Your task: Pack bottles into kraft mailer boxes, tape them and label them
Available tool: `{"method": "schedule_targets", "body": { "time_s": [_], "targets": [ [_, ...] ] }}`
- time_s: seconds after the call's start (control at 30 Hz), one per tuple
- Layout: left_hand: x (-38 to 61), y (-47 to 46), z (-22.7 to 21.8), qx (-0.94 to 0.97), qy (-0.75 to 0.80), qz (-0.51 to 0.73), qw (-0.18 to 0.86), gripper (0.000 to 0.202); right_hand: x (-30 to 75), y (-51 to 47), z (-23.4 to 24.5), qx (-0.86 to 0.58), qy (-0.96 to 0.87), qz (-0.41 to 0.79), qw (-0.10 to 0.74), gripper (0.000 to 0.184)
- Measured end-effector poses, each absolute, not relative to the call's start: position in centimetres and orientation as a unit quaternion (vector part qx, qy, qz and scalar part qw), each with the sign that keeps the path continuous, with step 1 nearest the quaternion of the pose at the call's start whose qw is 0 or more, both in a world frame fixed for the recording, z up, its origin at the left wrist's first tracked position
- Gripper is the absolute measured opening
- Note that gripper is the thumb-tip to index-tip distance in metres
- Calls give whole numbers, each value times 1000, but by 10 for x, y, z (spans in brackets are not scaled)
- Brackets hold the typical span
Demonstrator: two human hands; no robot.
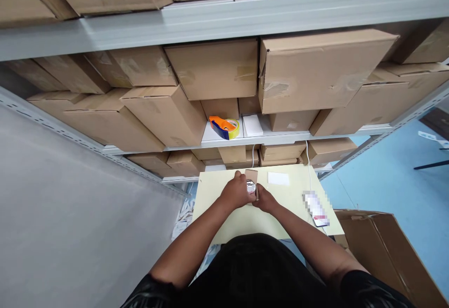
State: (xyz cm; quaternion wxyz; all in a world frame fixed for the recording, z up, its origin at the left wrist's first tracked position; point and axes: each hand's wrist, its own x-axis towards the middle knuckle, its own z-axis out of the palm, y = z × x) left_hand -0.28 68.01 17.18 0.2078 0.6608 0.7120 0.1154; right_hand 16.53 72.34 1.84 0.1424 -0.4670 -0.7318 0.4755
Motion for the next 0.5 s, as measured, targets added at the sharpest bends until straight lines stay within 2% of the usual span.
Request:
{"method": "schedule_targets", "body": {
  "time_s": [0.2, 0.4, 0.47, 0.5],
  "targets": [
    [-45, 656, 225, 659, 671, 263, 214, 31, 156, 722, 24, -472, -720, 490, 137, 70],
    [-79, 643, 251, 660, 627, 345, 227, 24, 167, 721, 29, -488, -690, 515, 143, 117],
    [-86, 639, 251, 661, 617, 356, 235, 22, 183, 714, 40, -510, -694, 482, 164, 115],
    [-88, 638, 249, 662, 610, 363, 242, 22, 191, 709, 48, -523, -689, 465, 186, 106]
  ]
}}
